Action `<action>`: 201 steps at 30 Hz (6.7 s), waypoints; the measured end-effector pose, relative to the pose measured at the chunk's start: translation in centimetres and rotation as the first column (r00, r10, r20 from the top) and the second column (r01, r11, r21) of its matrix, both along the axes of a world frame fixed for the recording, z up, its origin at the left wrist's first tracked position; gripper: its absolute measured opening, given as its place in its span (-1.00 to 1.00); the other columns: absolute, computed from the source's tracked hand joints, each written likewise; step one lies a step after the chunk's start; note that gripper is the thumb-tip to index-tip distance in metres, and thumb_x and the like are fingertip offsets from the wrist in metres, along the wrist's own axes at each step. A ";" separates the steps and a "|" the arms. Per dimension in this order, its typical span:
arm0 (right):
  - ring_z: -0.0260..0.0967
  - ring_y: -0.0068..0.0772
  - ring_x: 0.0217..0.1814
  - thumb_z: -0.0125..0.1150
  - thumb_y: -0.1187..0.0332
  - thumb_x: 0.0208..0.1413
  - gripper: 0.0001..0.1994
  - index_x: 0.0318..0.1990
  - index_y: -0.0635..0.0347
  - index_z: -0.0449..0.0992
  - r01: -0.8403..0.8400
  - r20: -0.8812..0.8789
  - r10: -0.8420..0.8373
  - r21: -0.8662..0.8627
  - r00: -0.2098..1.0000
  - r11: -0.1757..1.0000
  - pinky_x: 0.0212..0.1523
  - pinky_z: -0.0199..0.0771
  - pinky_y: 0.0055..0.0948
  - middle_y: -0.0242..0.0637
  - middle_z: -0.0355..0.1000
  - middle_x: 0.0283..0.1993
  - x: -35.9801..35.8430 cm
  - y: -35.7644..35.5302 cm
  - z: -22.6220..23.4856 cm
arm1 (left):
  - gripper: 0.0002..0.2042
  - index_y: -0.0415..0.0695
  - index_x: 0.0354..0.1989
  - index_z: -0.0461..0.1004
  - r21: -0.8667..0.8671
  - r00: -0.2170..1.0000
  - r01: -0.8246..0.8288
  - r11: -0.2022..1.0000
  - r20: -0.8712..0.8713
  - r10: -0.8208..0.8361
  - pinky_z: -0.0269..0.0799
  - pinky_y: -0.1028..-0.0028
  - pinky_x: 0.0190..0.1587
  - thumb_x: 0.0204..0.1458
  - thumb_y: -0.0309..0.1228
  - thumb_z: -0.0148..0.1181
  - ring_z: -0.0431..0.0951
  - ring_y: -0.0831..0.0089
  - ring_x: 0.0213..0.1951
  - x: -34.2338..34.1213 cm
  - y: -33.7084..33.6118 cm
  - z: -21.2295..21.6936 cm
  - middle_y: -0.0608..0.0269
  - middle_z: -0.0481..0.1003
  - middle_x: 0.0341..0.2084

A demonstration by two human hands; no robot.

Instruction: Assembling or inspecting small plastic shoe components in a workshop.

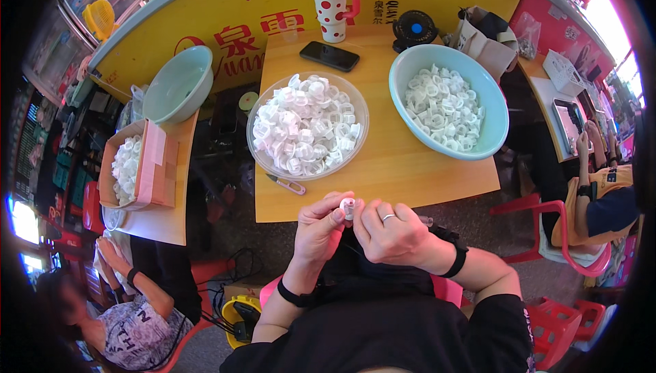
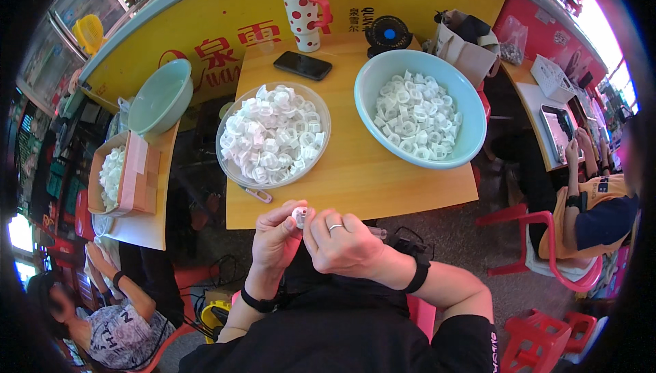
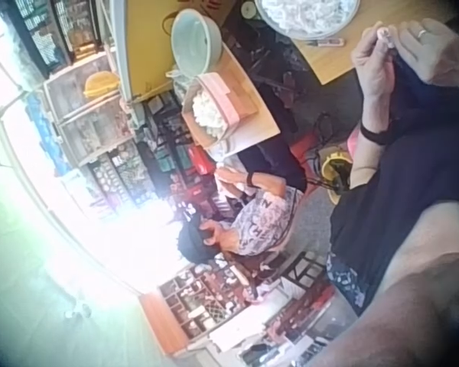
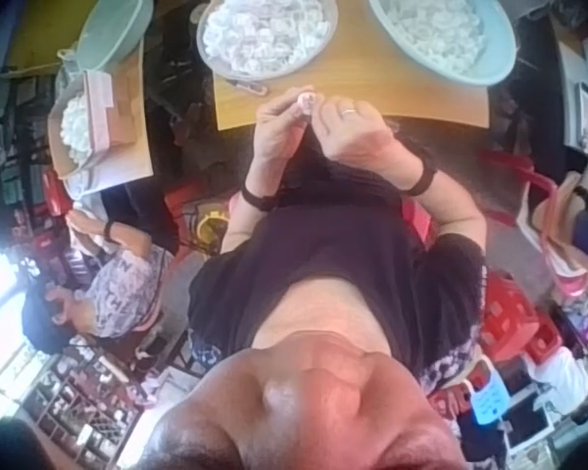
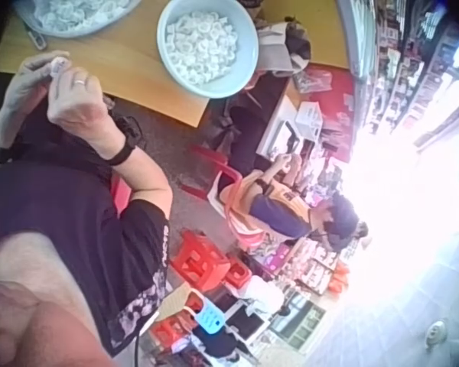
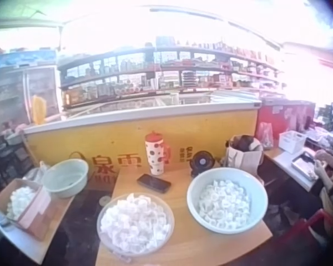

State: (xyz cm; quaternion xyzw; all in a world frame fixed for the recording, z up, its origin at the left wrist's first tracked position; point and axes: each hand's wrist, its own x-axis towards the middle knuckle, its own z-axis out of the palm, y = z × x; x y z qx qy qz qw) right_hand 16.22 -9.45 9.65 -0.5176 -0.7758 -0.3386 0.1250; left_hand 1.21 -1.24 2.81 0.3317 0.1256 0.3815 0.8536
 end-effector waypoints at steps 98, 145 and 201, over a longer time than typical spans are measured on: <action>0.28 -0.49 -0.50 0.10 0.37 -0.18 -0.69 -0.23 0.30 0.52 -0.146 -0.215 0.121 -0.108 0.969 0.983 -0.58 0.14 -0.51 -0.41 0.25 -0.53 1.4 -0.6 -2.2 | -0.69 -0.39 -0.07 0.47 -0.192 0.969 0.225 0.955 -0.061 -0.240 0.47 0.47 -0.23 0.20 -0.35 0.04 0.53 0.40 -0.38 -1.0 0.9 -0.8 0.05 0.54 -0.31; 0.31 -0.47 -0.49 0.12 0.34 -0.19 -0.74 -0.30 0.26 0.50 -0.111 -0.294 0.039 -0.233 0.955 0.966 -0.50 0.18 -0.47 -0.37 0.26 -0.50 1.2 0.7 -0.5 | -0.70 -0.34 -0.15 0.51 -0.104 0.973 0.173 0.979 -0.135 -0.187 0.42 0.50 -0.32 0.21 -0.30 0.04 0.49 0.42 -0.41 -1.3 1.0 -0.9 0.13 0.52 -0.40; 0.42 -0.06 -0.39 0.26 0.44 -0.05 -0.69 -0.09 0.19 0.44 0.283 -0.798 -0.199 -0.037 0.569 0.958 -0.41 0.42 -0.22 -0.13 0.33 -0.24 9.7 1.0 2.9 | -0.68 -0.34 0.08 0.39 0.041 0.967 0.120 0.992 -0.230 -0.108 0.45 0.49 -0.24 0.18 -0.47 0.04 0.58 0.26 -0.28 -1.4 1.1 -1.5 -0.12 0.52 -0.16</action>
